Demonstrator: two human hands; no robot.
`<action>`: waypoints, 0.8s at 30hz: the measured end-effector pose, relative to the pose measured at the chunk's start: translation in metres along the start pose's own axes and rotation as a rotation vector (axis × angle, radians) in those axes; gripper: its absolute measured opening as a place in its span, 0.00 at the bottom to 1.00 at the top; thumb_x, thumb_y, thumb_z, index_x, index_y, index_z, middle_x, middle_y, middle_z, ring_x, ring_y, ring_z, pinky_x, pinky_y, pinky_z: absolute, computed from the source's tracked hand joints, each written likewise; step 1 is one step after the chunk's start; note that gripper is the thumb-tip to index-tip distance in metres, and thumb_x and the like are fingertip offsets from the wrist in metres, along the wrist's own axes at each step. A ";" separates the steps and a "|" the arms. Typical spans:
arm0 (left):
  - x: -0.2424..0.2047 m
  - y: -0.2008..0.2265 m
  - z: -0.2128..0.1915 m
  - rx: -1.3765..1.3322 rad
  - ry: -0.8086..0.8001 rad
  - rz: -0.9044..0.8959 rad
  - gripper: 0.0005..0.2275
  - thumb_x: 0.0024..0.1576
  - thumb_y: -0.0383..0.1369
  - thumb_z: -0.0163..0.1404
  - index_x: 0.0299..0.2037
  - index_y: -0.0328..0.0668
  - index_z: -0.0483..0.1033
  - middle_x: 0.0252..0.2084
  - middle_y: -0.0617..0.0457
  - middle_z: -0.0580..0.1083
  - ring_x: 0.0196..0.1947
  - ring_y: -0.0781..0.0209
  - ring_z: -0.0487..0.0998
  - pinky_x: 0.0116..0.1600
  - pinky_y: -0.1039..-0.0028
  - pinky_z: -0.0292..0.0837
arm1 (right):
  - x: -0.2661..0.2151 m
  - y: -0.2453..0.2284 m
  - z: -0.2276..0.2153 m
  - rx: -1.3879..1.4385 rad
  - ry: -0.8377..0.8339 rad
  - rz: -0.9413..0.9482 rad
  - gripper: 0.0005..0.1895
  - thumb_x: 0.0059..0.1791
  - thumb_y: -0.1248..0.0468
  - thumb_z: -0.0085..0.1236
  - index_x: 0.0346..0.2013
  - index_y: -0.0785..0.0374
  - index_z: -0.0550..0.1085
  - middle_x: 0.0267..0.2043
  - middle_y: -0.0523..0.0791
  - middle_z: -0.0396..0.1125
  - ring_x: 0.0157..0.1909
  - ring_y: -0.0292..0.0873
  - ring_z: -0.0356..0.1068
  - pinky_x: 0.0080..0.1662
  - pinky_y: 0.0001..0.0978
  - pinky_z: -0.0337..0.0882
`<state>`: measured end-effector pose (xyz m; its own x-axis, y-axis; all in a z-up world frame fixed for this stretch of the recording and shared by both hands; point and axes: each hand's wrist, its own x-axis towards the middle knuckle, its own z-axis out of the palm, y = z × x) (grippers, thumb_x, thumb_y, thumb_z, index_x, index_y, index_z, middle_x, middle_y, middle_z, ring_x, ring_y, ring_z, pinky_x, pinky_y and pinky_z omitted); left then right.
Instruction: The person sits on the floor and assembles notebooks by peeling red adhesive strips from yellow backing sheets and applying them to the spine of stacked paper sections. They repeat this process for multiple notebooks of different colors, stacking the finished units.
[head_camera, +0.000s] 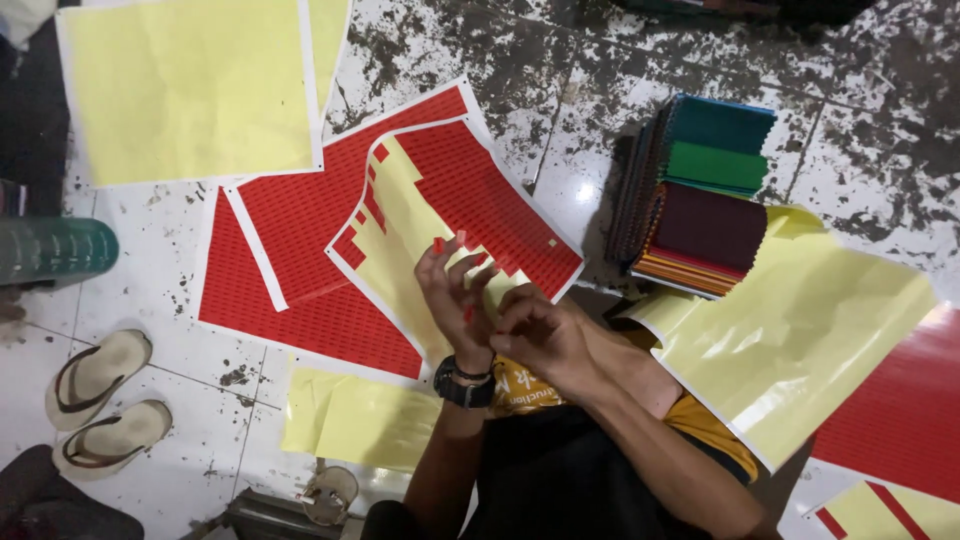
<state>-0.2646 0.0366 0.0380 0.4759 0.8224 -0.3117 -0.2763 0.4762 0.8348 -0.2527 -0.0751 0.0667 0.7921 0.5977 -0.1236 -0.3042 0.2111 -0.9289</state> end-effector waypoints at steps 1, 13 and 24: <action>-0.002 0.005 0.008 -0.001 -0.002 0.005 0.16 0.66 0.39 0.34 0.60 0.41 0.61 0.56 0.42 0.67 0.43 0.57 0.75 0.41 0.70 0.82 | 0.001 0.001 0.003 0.002 -0.003 -0.004 0.10 0.40 0.73 0.74 0.32 0.68 0.79 0.42 0.50 0.67 0.39 0.40 0.68 0.41 0.29 0.74; -0.007 0.021 0.080 0.580 -0.637 0.233 0.19 0.65 0.43 0.36 0.40 0.40 0.79 0.56 0.43 0.74 0.59 0.40 0.74 0.64 0.55 0.66 | 0.027 -0.086 -0.095 -0.643 0.332 -0.352 0.11 0.47 0.68 0.69 0.43 0.67 0.79 0.36 0.50 0.72 0.38 0.47 0.76 0.43 0.35 0.74; -0.026 0.007 0.158 0.716 -0.954 0.267 0.18 0.67 0.38 0.34 0.36 0.43 0.78 0.59 0.45 0.70 0.69 0.31 0.60 0.71 0.44 0.50 | 0.036 -0.159 -0.157 -0.934 0.082 -0.333 0.05 0.49 0.70 0.62 0.39 0.65 0.81 0.37 0.52 0.76 0.40 0.56 0.77 0.43 0.45 0.76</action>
<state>-0.1469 -0.0311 0.1234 0.9794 0.1666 0.1140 -0.0799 -0.1989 0.9768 -0.0924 -0.2087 0.1552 0.8065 0.5555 0.2024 0.4508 -0.3563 -0.8184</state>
